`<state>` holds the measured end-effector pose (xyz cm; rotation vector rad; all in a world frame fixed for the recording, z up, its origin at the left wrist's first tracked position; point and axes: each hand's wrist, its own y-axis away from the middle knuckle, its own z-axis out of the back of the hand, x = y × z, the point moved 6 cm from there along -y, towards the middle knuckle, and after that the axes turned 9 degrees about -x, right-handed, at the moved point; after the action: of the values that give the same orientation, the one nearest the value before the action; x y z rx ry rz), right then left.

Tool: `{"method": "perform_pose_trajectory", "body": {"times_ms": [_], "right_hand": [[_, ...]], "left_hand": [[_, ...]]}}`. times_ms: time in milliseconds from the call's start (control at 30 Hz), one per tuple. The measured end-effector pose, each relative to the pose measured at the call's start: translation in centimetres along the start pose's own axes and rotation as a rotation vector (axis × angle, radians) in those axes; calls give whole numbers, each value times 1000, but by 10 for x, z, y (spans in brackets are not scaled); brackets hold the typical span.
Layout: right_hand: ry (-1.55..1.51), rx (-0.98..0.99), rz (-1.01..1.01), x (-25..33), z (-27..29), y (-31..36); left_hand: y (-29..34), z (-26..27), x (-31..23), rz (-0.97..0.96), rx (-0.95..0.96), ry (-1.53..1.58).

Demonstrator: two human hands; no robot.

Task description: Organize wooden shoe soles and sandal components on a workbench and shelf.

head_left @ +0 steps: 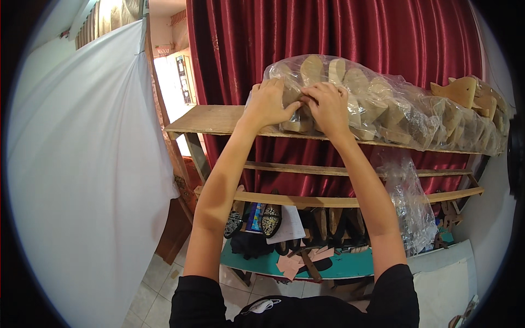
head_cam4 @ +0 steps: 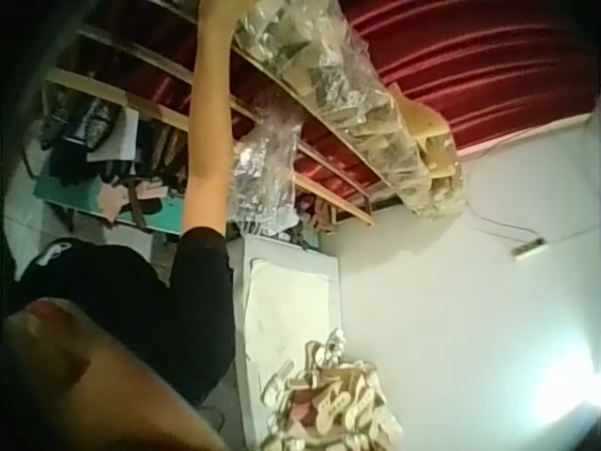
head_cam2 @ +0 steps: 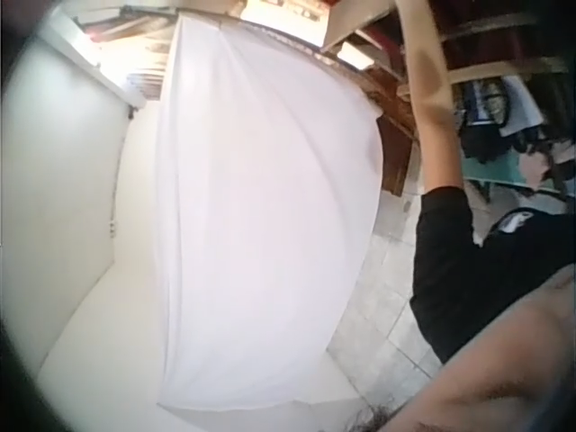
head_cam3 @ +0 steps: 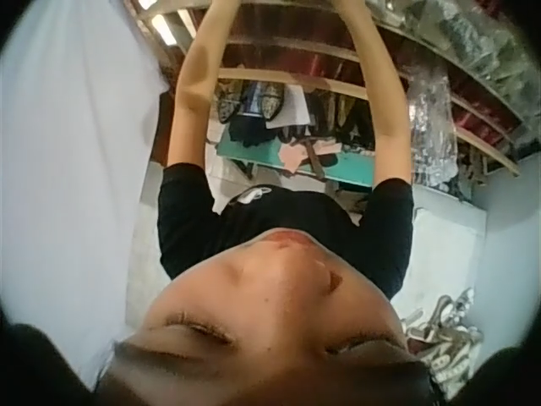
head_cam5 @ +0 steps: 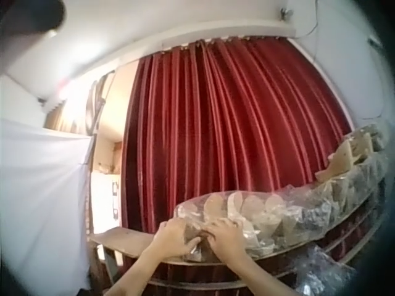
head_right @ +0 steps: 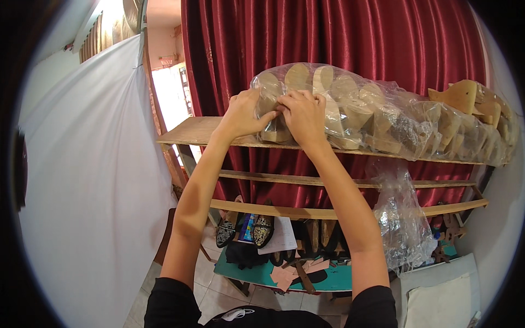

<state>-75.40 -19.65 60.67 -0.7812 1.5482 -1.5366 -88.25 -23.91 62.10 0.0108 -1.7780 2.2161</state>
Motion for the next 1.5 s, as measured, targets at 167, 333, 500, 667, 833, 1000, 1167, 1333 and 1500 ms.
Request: {"method": "perform_pose_trajectory", "body": {"times_ms": [167,333,500,667,833,1000,1167,1333,1500], "right_hand": [[-110,-116,-136,-4,-4,0],[-182,-28,-184,-3,-6,-9],[-180,-1,-100,-4,-5,0],[103,16,175,10,0,18],[7,-39,219,42,7,31],[77,-152,73,34,15,30],[163,-90,54,29,15,34],[128,-14,22,37,10,39],[-65,-24,-131,28,15,40]], "left_hand": [[-5,-4,18,80,178,334],[-14,-1,11,-72,155,312],[6,-5,26,78,32,633],[34,16,35,83,287,-1],[63,21,62,238,374,303],[38,10,44,310,142,454],[10,0,14,280,64,350],[22,-13,22,509,3,176],[21,-14,22,433,-106,301]]}}
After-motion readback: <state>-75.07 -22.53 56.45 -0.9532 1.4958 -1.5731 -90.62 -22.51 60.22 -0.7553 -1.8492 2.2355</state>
